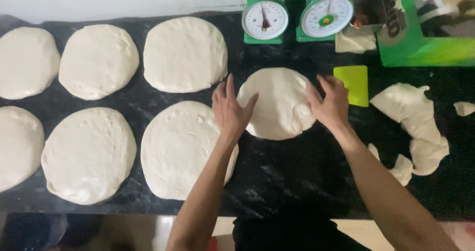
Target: Weighing, flattening, and portioning dough into small balls using a scraper
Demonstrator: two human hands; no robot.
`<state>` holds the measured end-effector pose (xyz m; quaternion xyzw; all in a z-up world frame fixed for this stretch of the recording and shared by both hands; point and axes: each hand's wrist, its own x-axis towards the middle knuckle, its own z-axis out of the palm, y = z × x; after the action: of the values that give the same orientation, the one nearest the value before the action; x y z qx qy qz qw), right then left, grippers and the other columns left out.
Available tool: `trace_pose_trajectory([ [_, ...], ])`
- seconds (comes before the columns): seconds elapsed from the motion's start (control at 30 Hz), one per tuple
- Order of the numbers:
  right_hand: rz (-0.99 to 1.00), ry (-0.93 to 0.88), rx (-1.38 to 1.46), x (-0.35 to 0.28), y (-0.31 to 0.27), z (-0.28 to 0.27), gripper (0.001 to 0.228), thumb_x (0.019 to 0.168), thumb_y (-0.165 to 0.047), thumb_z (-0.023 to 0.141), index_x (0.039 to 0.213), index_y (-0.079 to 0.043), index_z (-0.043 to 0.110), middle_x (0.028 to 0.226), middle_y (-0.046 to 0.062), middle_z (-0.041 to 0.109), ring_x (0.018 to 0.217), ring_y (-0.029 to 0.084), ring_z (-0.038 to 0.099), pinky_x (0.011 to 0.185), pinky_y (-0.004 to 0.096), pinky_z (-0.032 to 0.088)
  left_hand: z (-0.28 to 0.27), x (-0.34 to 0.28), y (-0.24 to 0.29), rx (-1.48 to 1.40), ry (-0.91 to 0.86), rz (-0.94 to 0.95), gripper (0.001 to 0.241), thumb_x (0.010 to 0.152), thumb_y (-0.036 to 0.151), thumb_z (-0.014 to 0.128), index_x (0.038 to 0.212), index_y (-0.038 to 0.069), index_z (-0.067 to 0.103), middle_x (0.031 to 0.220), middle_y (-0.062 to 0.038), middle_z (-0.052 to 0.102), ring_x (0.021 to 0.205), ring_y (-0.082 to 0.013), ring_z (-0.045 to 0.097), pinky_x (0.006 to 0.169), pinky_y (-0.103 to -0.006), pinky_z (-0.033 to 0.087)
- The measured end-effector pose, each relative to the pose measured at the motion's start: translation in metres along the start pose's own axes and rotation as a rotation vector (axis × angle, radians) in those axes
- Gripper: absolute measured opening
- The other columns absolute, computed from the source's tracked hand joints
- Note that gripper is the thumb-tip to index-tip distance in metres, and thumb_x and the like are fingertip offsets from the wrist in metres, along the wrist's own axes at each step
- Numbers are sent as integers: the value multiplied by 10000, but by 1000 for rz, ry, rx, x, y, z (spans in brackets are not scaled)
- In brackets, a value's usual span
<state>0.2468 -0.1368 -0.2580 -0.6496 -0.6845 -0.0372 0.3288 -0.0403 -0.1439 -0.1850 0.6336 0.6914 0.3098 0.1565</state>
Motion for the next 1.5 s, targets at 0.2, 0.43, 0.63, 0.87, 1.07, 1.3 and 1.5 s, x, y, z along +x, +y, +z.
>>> trace_pose_trajectory([
  [0.2, -256, -10, 34, 35, -45, 15, 483, 894, -141, 698, 1346, 16, 633, 1323, 232, 585, 1249, 431, 538, 1064, 507, 423, 39, 35, 55, -92, -279, 537, 628, 1091, 577, 392, 1619, 239, 355, 1608, -105, 460, 1568, -320, 316, 1255, -651, 234],
  [0.43, -277, -241, -47, 36, -58, 15, 602, 880, -170, 687, 1435, -17, 510, 1447, 199, 424, 1345, 429, 336, 1102, 577, 312, 67, 36, 42, 43, -467, 440, 810, 1010, 746, 256, 1580, 202, 446, 1703, -57, 300, 1608, -282, 174, 1279, -605, 186],
  [0.63, -315, -410, -152, 39, -59, 19, 734, 867, -199, 676, 1525, -50, 387, 1571, 167, 263, 1441, 427, 134, 1140, 647, 202, 88, 37, 46, 9, -307, 515, 819, 967, 730, 384, 1548, 161, 479, 1702, -107, 289, 1613, -330, 180, 1267, -656, 189],
  [0.87, -316, -554, -302, 39, -67, 16, 907, 850, -235, 662, 1637, -92, 233, 1725, 127, 61, 1560, 426, -119, 1187, 735, 65, 91, 31, 52, 138, -400, 436, 649, 1119, 558, 214, 1688, 247, 182, 1759, -44, 111, 1625, -294, 49, 1268, -643, 110],
  [1.07, -311, -557, -186, -23, -59, -37, 833, 919, -339, 501, 1663, -150, 177, 1754, 105, 48, 1592, 415, -78, 1201, 736, -28, 83, -79, 79, 149, -296, 385, 853, 1037, 693, 198, 1679, 137, 112, 1752, -116, 96, 1610, -337, 109, 1250, -658, 53],
  [1.3, -290, -623, -175, -44, -15, -11, 783, 990, -433, 429, 1662, -118, 180, 1757, 86, 51, 1592, 409, 0, 1189, 731, 95, 82, -105, 80, 67, -387, 333, 896, 1031, 677, 275, 1677, 116, 11, 1740, -159, 80, 1606, -343, 53, 1257, -618, 42],
  [1.5, -254, -662, -177, 12, -52, 10, 1079, 805, -223, 686, 1674, -127, 53, 1746, 120, 34, 1573, 460, 16, 1156, 767, 150, 62, -44, 64, 235, -314, 189, 815, 1052, 629, 92, 1662, 89, 108, 1733, -139, 135, 1619, -272, 30, 1278, -587, -43],
])
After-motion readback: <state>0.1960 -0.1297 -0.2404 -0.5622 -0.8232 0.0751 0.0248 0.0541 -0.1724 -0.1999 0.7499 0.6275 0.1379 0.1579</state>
